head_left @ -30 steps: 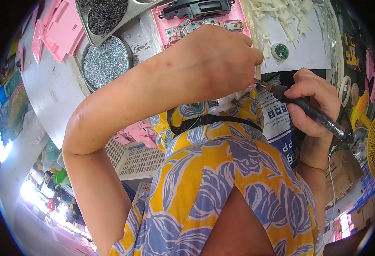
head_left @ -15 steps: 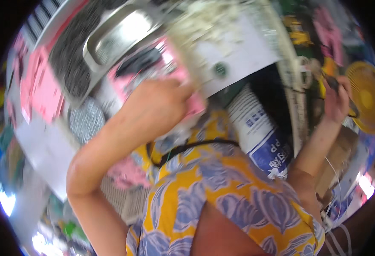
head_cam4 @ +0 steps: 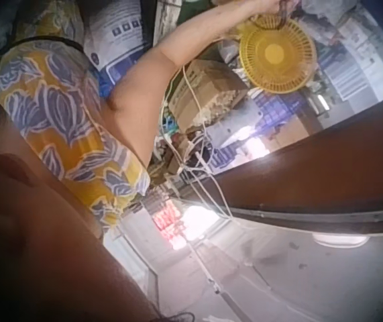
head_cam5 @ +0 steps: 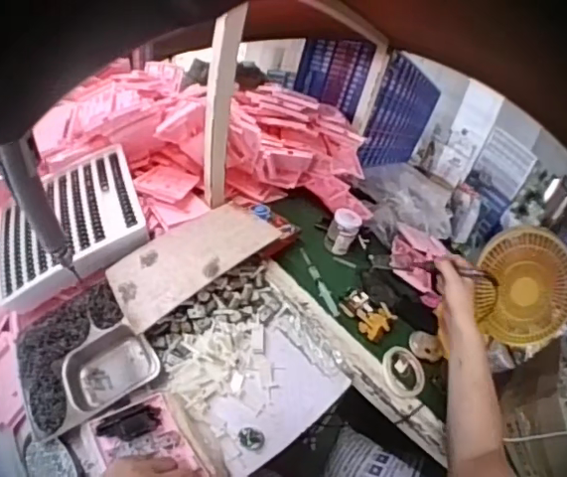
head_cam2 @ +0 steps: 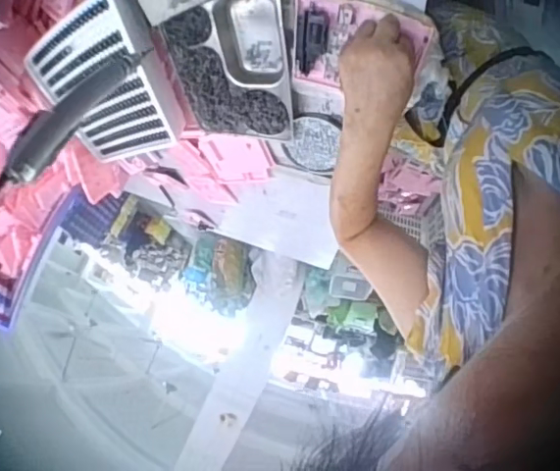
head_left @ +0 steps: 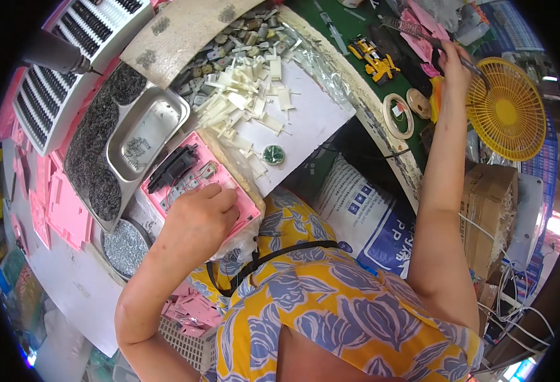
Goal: Assembling electronic toy components into a pink plastic casing using a soldering iron and an electric screwdriver.
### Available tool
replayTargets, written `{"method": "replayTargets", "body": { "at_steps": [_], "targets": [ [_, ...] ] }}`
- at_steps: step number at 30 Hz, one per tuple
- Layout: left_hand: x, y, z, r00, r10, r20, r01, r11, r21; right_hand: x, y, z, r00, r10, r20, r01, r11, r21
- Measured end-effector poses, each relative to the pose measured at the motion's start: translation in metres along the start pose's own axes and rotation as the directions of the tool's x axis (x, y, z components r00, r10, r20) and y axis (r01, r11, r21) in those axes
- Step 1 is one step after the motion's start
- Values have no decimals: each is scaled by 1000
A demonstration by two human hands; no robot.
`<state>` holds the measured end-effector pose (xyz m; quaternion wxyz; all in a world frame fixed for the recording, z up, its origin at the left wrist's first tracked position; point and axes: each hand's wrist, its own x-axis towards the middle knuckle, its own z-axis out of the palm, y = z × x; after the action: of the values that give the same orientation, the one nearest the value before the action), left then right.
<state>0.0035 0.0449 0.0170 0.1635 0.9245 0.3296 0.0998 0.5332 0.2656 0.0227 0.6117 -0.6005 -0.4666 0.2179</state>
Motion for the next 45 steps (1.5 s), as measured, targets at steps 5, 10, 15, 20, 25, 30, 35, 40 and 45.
{"method": "replayTargets", "body": {
  "at_steps": [5,10,15,20,25,30,35,40,45],
  "targets": [
    [-24,6,-1,975,-180,-129,169,982,-90,9,43,-2,888,301,348,-440,777,450],
    [-66,-4,-12,718,-563,-410,437,823,-364,-173,-31,56,759,166,630,-535,710,457],
    [-58,-6,7,687,-533,-493,432,846,-313,-318,-102,151,134,-390,911,525,808,269],
    [-43,-5,16,731,-454,-509,405,890,-211,-337,-104,161,233,-287,929,650,757,71],
    [-30,-4,20,762,-429,-484,414,899,-145,-352,-112,155,323,-222,920,618,786,-27],
    [-32,-17,20,814,-326,-480,386,922,29,-328,-103,156,404,-338,850,582,812,46],
    [-34,-26,17,839,-264,-475,345,934,89,-305,-94,186,466,-334,819,530,847,44],
    [-33,-34,11,880,-244,-408,275,961,18,-301,-98,221,442,-203,874,475,879,-36],
    [-35,-55,7,921,-137,-365,165,985,47,-296,-108,229,309,-179,934,636,769,-63]
  ]
}}
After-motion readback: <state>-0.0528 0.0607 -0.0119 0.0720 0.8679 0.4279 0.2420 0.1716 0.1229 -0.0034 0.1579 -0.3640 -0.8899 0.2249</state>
